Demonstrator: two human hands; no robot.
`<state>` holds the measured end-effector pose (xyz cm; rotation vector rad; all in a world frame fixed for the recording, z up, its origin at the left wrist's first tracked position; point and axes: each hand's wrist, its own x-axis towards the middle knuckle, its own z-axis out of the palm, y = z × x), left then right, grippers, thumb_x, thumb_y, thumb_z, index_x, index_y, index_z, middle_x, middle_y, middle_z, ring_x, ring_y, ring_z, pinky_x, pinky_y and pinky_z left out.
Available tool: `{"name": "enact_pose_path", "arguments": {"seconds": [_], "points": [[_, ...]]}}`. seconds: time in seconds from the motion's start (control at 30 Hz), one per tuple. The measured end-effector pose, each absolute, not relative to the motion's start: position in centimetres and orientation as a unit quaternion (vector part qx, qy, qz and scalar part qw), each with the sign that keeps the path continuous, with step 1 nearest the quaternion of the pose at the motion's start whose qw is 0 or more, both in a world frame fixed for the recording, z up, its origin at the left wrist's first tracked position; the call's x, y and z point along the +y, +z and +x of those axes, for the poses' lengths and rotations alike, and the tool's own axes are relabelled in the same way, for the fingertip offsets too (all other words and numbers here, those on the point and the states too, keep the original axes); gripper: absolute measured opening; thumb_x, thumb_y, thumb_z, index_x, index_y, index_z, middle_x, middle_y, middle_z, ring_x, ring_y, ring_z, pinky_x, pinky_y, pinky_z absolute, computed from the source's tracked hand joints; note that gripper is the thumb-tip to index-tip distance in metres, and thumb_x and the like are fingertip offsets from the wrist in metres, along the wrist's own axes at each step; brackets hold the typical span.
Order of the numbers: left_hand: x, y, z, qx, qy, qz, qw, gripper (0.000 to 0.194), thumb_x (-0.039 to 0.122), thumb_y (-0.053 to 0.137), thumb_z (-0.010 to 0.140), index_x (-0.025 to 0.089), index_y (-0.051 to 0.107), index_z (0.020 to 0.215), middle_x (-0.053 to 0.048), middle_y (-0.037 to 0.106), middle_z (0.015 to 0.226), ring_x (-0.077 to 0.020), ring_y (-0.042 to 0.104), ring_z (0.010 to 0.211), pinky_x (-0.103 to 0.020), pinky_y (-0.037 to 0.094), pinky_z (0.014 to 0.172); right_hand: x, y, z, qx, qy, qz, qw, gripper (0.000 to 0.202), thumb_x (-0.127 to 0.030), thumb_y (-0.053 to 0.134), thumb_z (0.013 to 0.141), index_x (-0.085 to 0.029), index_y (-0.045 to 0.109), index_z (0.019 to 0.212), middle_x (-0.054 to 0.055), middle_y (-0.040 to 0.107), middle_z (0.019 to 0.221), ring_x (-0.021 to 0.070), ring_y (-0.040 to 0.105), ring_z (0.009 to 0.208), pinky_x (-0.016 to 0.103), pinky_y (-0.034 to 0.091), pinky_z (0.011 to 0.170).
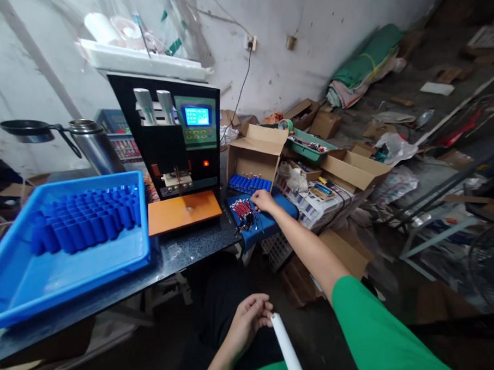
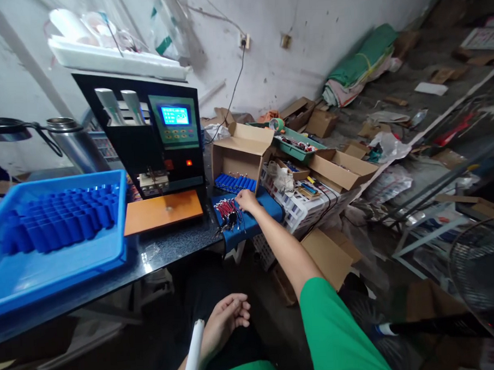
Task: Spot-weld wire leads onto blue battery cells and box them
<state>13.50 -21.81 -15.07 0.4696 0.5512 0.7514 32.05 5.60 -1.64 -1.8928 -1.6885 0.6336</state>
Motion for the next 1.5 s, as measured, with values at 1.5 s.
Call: {"name": "enact_pose_path", "arguments": {"seconds": [1.5], "points": [[-16.7, -1.6, 7.6, 0.445, 0.573, 0.55, 0.414, 0.028, 0.044, 0.07, 0.086, 0.02, 0.076, 0.1, -0.007, 0.074, 0.099, -0.0199, 0.067, 0.094, -0.033, 0.053, 0.088, -4.3, 5.1, 27.7, -0.494, 0.329, -0.419, 0.688, 0.021, -0.038, 0.07, 0.08, -0.02, 0.058, 0.078, -0.005, 0.059, 0.059, 0.0075, 0.05, 0.046, 0.02, 0.042, 0.046]]}}
